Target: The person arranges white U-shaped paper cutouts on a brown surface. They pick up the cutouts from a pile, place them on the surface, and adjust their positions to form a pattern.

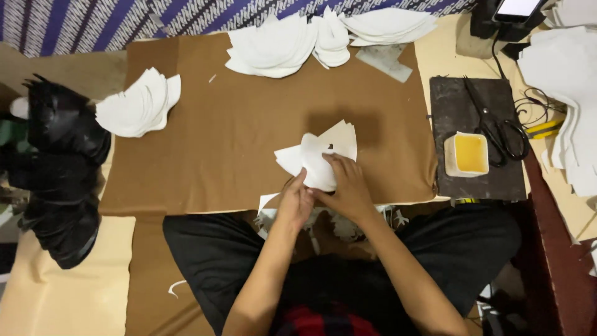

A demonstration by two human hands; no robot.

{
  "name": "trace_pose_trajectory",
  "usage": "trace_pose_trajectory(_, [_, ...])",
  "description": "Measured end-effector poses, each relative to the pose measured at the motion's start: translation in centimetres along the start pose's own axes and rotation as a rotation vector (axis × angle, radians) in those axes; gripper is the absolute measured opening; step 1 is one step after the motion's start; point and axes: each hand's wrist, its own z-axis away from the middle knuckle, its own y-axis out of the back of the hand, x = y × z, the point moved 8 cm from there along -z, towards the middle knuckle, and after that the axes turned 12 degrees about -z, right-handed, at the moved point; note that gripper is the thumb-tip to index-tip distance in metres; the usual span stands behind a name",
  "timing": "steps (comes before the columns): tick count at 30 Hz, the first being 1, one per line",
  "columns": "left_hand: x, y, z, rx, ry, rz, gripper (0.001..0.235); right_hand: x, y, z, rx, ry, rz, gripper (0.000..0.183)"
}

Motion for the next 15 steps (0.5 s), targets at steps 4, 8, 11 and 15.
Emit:
trace_pose_trajectory(4, [2.0, -3.9, 4.0, 0.062, -0.034, -0.003, 0.04, 0.8, 0.8, 0.6, 0.0, -0.253, -0.21, 0.086])
trace_pose_trajectory(8, [0.5, -4.3, 2.2, -0.045, -0.046, -0.035, 0.033, -2.6, 2.9, -1.5, 0.109, -0.228, -0.151, 0.091])
trace_pose_trajectory(11, [0.3, -1.5, -1.2, -0.025, -0.166, -0.114, 0.03, 1.2, 2.3, -0.4, 0.212, -0.284, -0.102, 0.049])
trace_pose_trajectory(15, [2.0, 1.4, -1.4, 0.141, -0.132, -0.231, 0.034, 7.4, 2.8, 0.8, 0.411, -0.462, -0.072, 0.032])
